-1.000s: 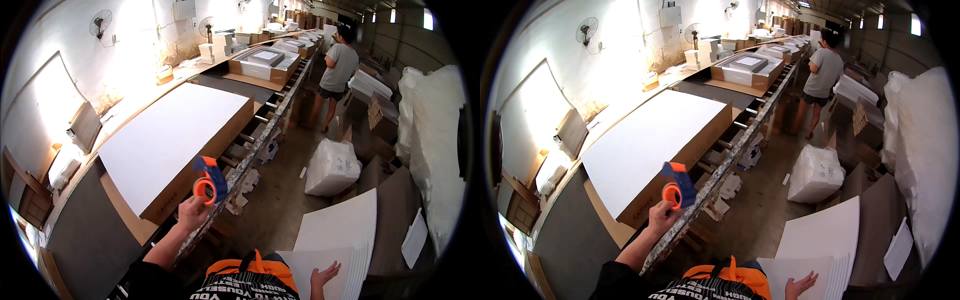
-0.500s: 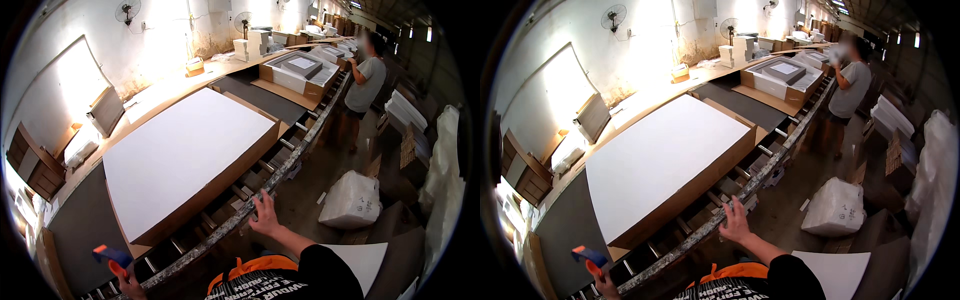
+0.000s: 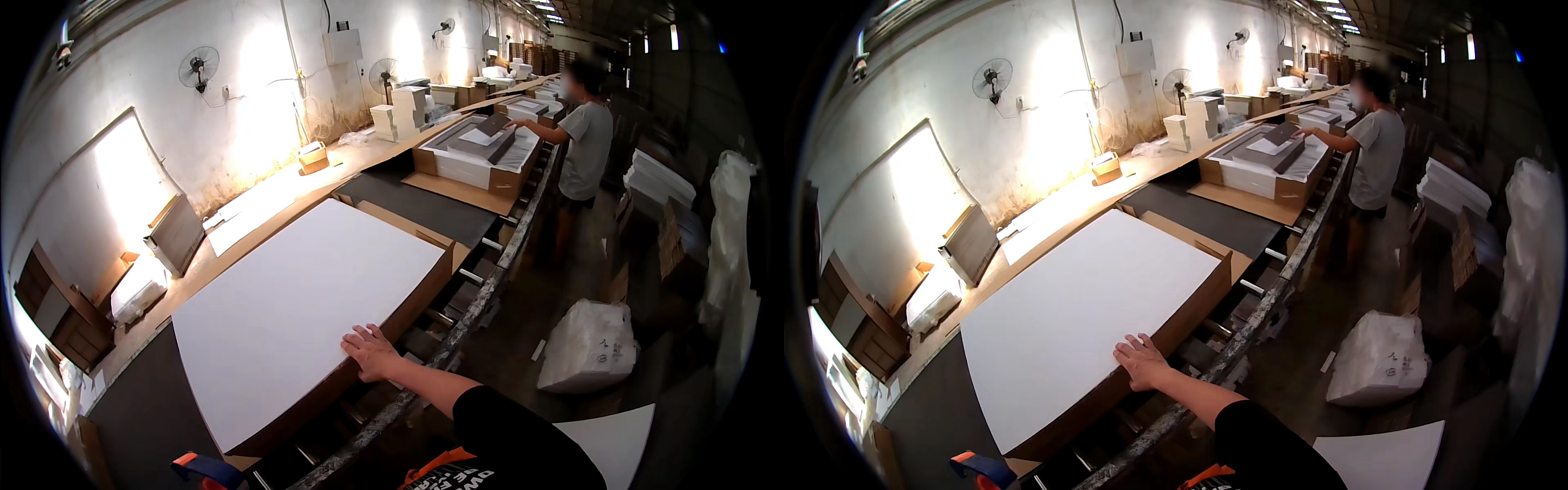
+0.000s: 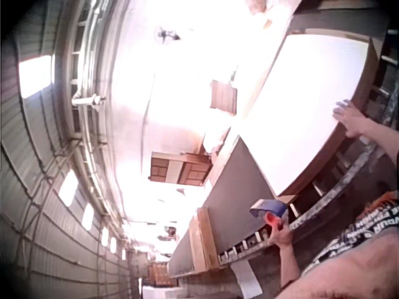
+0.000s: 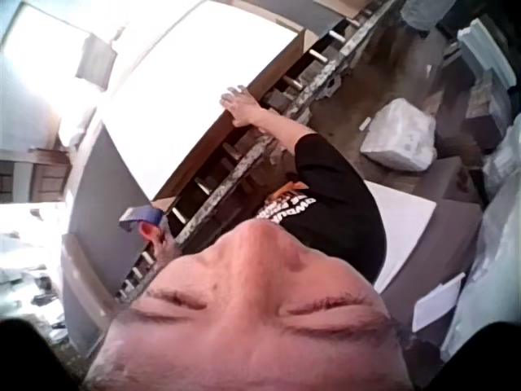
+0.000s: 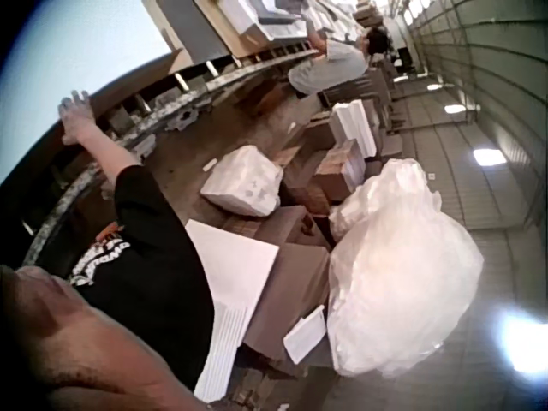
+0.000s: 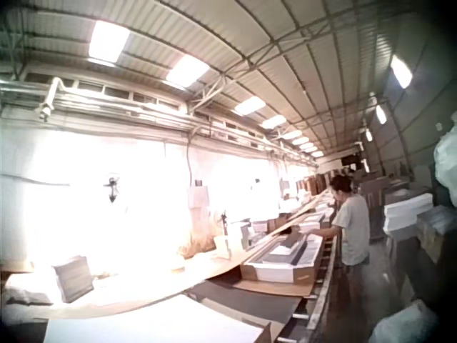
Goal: The person tapes large cardboard boxes on a conveyor belt using a tape dispenser, moving each box down the line after securing it.
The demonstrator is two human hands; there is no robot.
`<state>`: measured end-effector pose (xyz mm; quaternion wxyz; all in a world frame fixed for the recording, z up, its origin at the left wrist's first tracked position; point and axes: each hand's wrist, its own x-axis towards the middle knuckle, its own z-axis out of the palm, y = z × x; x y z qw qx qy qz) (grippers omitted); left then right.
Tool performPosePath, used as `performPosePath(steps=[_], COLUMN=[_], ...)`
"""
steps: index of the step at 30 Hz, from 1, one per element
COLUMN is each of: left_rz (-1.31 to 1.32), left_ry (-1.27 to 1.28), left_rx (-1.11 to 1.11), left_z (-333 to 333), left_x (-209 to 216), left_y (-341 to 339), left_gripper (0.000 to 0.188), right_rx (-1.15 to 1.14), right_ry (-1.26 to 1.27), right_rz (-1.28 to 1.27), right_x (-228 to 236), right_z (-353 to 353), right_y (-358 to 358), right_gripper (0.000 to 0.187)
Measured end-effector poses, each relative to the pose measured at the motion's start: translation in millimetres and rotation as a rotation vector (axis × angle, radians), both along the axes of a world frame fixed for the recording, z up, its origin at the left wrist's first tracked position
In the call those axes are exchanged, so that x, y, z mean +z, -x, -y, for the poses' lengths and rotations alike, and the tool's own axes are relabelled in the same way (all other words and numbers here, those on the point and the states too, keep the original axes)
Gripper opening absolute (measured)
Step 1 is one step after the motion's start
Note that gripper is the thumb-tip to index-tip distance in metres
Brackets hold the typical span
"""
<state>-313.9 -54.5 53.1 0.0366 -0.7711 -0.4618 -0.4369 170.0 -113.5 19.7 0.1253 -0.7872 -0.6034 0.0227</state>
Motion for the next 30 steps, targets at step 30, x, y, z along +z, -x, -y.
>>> performPosePath(steps=[30], left_rz=[0.191], left_ry=[0.227], left_rx=[-0.301], left_z=[43.5], left_x=[-9.9], left_y=[-102.8], left_gripper=[0.028], right_rx=[-0.023], right_ry=[-0.037], right_rz=[0.173], right_x=[-16.5], right_z=[4.9], right_y=[8.1], right_gripper=[0.074])
